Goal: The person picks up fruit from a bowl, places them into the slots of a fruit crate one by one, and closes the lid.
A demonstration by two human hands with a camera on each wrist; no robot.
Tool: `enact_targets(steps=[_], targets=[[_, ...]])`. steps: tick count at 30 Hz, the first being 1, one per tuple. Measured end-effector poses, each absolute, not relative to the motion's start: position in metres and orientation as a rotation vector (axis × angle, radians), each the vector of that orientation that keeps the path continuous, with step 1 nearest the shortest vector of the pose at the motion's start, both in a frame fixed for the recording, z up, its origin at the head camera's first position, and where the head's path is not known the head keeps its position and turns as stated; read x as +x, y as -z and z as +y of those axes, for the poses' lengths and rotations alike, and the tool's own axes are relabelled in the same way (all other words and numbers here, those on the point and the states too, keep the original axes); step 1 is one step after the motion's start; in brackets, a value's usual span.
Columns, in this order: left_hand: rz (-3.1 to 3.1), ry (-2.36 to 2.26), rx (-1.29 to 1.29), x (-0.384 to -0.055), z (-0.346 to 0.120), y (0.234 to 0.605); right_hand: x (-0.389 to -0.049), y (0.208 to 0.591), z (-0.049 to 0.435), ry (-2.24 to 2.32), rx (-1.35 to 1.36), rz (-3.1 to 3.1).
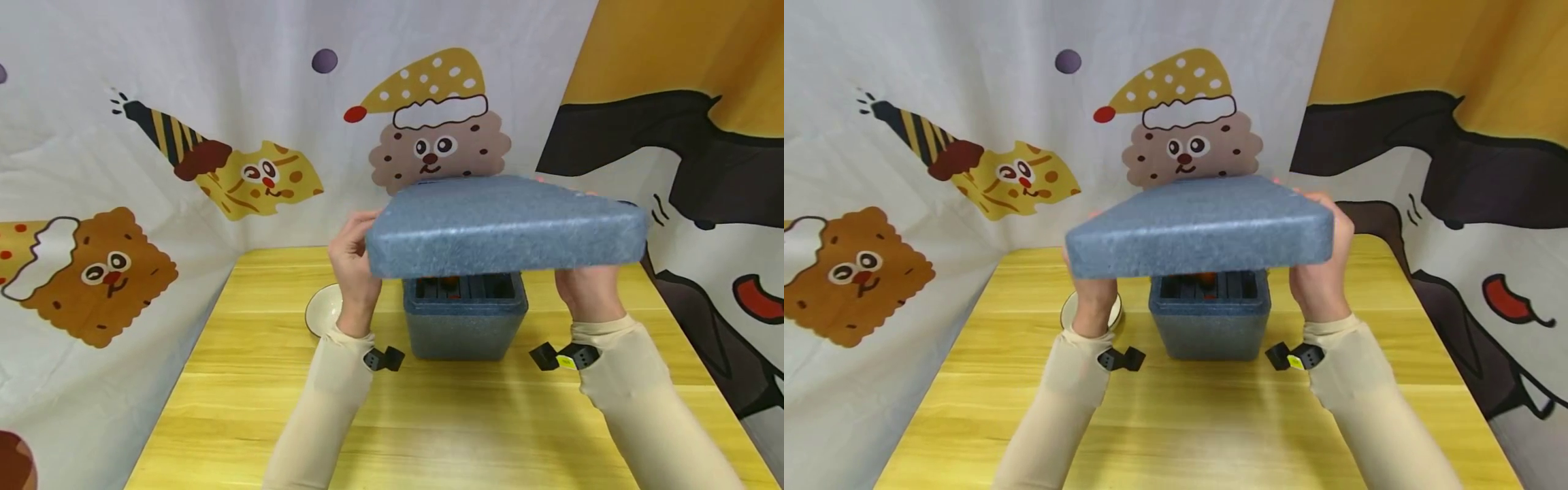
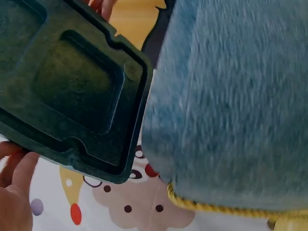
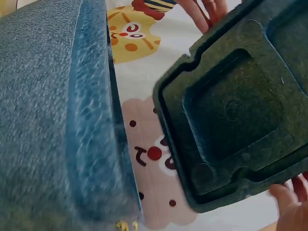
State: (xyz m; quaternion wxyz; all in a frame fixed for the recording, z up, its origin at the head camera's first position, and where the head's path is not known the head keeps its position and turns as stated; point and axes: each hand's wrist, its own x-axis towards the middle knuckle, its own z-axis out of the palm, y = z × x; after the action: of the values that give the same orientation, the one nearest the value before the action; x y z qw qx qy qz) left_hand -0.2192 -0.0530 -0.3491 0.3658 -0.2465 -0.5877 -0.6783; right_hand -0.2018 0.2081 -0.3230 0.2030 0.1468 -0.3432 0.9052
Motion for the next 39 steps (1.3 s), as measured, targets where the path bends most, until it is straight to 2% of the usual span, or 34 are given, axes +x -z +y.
enact_targets(steps=[3, 10, 15, 22, 27, 34, 39], targets=[[-1.563, 1.806, -0.587, -0.219, -0.055, 0.349, -0.205, 0.328, 0.215, -2.565, 0.440, -1.018], [-1.598, 1.923, -0.618, -0.222, -0.062, 0.352, -0.206, 0.339, 0.223, -2.216, 0.471, -1.499], [-1.616, 2.046, -0.719, -0.224, -0.067, 0.357, -0.205, 0.342, 0.218, -2.298, 0.431, -1.455], [-1.843, 1.989, -0.809, -0.227, -0.068, 0.357, -0.211, 0.336, 0.215, -2.343, 0.328, -1.489], [-1.933, 1.978, -0.774, -0.233, -0.062, 0.356, -0.214, 0.340, 0.218, -2.430, 0.326, -1.519], [-2.040, 1.973, -0.684, -0.221, -0.054, 0.329, -0.219, 0.345, 0.219, -2.473, 0.322, -1.514], [-2.067, 2.006, -0.668, -0.225, -0.053, 0.332, -0.224, 0.348, 0.218, -2.457, 0.289, -1.588]])
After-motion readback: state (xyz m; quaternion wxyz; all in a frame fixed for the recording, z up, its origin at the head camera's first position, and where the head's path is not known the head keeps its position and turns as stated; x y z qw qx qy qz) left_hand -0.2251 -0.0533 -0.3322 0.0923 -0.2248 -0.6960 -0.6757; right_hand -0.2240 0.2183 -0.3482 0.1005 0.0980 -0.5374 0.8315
